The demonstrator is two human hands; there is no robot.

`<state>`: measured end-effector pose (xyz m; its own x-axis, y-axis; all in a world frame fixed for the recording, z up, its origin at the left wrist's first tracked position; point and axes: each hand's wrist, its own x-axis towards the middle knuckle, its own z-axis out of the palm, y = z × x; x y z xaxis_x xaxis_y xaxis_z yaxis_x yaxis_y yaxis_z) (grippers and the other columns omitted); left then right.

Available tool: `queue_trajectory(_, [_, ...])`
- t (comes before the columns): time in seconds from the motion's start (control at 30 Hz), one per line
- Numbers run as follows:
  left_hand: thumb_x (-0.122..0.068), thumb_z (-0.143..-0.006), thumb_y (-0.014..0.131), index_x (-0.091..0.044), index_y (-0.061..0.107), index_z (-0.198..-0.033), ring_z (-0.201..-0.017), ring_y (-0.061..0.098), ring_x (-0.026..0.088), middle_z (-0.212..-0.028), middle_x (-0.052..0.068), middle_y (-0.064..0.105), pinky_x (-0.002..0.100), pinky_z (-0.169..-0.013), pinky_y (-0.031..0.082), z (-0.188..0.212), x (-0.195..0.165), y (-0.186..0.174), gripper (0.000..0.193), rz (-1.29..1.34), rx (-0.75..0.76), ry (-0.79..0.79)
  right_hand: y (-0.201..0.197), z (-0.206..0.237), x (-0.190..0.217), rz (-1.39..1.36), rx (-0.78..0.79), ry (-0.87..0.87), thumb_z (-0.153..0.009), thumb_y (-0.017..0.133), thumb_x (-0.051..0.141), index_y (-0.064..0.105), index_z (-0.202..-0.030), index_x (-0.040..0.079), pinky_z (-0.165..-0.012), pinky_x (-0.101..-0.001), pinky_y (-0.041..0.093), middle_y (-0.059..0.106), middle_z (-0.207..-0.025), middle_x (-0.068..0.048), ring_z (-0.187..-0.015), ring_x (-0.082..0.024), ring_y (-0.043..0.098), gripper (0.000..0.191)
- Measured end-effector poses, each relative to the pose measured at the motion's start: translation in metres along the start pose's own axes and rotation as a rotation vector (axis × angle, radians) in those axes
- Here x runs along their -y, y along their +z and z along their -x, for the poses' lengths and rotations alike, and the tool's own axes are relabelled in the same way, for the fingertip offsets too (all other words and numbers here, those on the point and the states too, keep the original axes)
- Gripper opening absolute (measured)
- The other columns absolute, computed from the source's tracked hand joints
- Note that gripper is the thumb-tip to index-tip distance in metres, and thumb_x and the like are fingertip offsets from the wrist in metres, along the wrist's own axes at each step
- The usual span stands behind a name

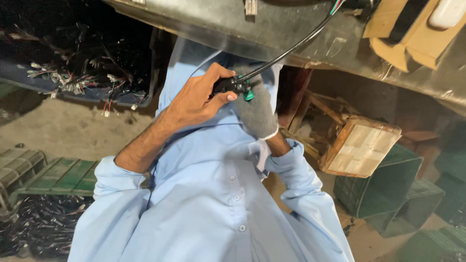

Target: The person sits at a workbench attaching connectors to the ends of black cables, twisting exposed wire strands and pressing them into connector housings by hand, occasionally using pliers. Finished harnesses are placed on the bench with a growing pile of completed cables.

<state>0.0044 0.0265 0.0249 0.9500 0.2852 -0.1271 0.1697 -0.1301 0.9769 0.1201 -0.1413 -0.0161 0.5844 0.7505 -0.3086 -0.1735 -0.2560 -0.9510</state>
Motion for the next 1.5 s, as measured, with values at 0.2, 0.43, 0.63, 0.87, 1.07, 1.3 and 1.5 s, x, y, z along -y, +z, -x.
queue_trajectory(0.2, [-0.026, -0.106, 0.068, 0.000, 0.051, -0.125, -0.075, 0.060, 0.023, -0.089, 0.012, 0.065, 0.036, -0.070, 0.049, 0.007, 0.005, 0.004, 0.036, 0.061, 0.000, 0.059, -0.029, -0.024, 0.013, 0.669, 0.058, -0.395, -0.080, 0.076, 0.002, 0.064, -0.118, 0.004, -0.088, -0.0393, 0.052, 0.066, -0.108, -0.015, -0.100, -0.034, 0.065, 0.040])
queue_trajectory(0.43, [-0.024, -0.109, 0.066, 0.000, 0.053, -0.129, -0.080, 0.054, 0.016, -0.088, 0.007, 0.064, 0.033, -0.073, 0.046, 0.009, 0.004, 0.004, 0.034, 0.233, 0.009, 0.026, -0.038, -0.036, 0.024, 0.884, 0.168, -0.383, -0.078, 0.083, 0.014, 0.063, -0.105, 0.006, -0.076, -0.0459, 0.051, 0.068, -0.095, -0.014, -0.087, -0.038, 0.067, 0.034])
queue_trajectory(0.63, [-0.025, -0.107, 0.070, 0.002, 0.049, -0.131, -0.092, 0.069, 0.025, -0.106, 0.015, 0.070, 0.035, -0.082, 0.055, 0.010, 0.017, 0.019, 0.042, 0.002, -0.235, 0.113, -0.020, -0.009, 0.049, 0.745, 0.124, -0.044, -0.091, 0.075, 0.028, 0.059, -0.114, 0.006, -0.073, -0.0488, 0.052, 0.069, -0.098, -0.019, -0.093, -0.043, 0.067, 0.036])
queue_trajectory(0.87, [-0.028, -0.111, 0.066, 0.003, 0.048, -0.137, -0.089, 0.076, 0.022, -0.104, 0.010, 0.074, 0.034, -0.076, 0.058, 0.013, 0.031, 0.034, 0.043, -0.106, -0.308, 0.075, -0.004, 0.007, 0.056, 0.682, 0.106, 0.105, -0.095, 0.069, 0.028, 0.054, -0.115, 0.007, -0.072, -0.0492, 0.052, 0.069, -0.096, -0.021, -0.091, -0.046, 0.067, 0.032])
queue_trajectory(1.07, [-0.017, -0.100, 0.076, 0.002, 0.058, -0.133, -0.083, 0.069, 0.028, -0.111, 0.013, 0.066, 0.036, -0.065, 0.053, 0.011, 0.031, 0.032, 0.042, -0.595, -0.413, 0.248, -0.001, 0.005, 0.043, 0.690, 0.090, 0.185, -0.094, 0.070, 0.031, 0.050, -0.113, 0.006, -0.068, -0.0500, 0.052, 0.070, -0.086, -0.018, -0.083, -0.043, 0.070, 0.037])
queue_trajectory(1.3, [-0.017, -0.098, 0.079, -0.002, 0.061, -0.131, -0.083, 0.066, 0.025, -0.109, 0.010, 0.064, 0.036, -0.063, 0.050, 0.000, 0.038, 0.025, 0.040, -0.785, -0.440, 0.337, 0.002, -0.005, 0.041, 1.067, 0.327, -0.128, -0.102, 0.064, 0.026, 0.061, -0.117, 0.015, -0.069, -0.0528, 0.049, 0.064, -0.110, -0.028, -0.088, -0.044, 0.067, 0.019])
queue_trajectory(1.5, [-0.012, -0.102, 0.076, -0.003, 0.058, -0.135, -0.090, 0.067, 0.024, -0.117, 0.009, 0.065, 0.035, -0.069, 0.054, -0.001, 0.049, 0.021, 0.039, -0.860, -0.474, 0.401, 0.008, 0.004, 0.058, 0.673, 0.031, 0.106, -0.093, 0.067, 0.029, 0.057, -0.120, 0.007, -0.076, -0.0495, 0.053, 0.068, -0.104, -0.023, -0.091, -0.041, 0.069, 0.036])
